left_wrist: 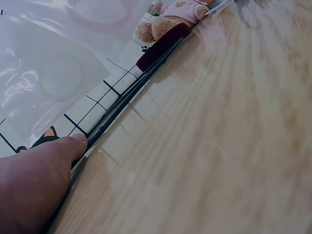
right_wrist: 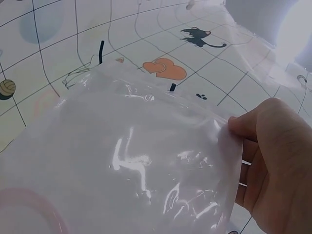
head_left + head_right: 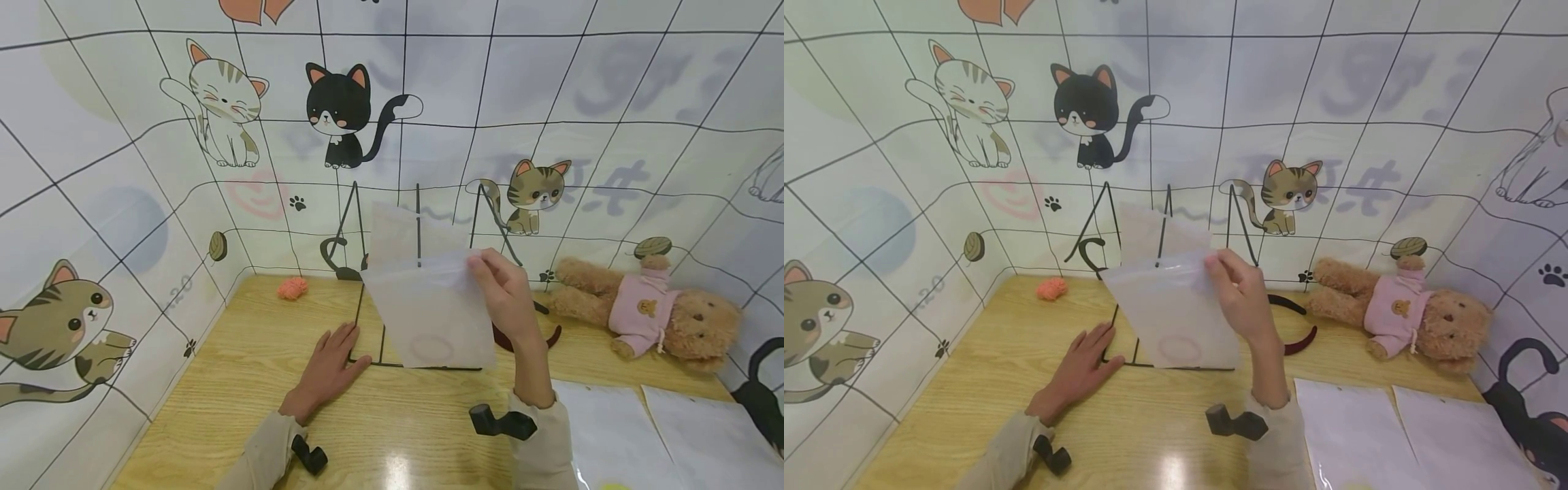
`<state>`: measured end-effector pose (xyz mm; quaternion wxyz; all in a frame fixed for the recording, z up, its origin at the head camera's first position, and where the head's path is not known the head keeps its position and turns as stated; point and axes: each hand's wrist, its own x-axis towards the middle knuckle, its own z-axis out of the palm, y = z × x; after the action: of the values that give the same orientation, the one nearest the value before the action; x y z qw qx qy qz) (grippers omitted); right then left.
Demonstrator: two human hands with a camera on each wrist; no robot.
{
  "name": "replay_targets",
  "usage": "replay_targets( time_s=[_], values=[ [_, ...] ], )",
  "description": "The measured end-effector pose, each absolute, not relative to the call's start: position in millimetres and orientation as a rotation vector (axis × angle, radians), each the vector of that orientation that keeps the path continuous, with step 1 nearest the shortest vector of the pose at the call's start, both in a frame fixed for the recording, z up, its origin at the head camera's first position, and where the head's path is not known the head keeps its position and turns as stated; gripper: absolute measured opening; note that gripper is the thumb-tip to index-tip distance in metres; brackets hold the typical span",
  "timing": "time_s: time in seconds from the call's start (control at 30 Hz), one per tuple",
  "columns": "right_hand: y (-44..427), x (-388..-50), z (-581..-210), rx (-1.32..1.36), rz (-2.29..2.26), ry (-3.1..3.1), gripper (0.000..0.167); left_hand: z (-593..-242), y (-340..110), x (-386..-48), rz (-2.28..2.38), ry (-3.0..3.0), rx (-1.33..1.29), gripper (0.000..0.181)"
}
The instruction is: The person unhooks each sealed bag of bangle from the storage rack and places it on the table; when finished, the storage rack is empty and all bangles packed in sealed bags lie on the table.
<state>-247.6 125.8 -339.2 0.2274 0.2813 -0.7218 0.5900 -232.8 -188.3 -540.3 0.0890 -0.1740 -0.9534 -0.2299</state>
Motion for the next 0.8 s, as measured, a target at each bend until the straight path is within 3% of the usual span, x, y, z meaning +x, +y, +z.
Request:
replay_targets(
  time_s=[0.8],
  values=[
    [126,-235,-331,0.864,1.602,-1.919,0.019,-540,-188,-231,-0.688,-2.829,-0.515,0.074]
  ],
)
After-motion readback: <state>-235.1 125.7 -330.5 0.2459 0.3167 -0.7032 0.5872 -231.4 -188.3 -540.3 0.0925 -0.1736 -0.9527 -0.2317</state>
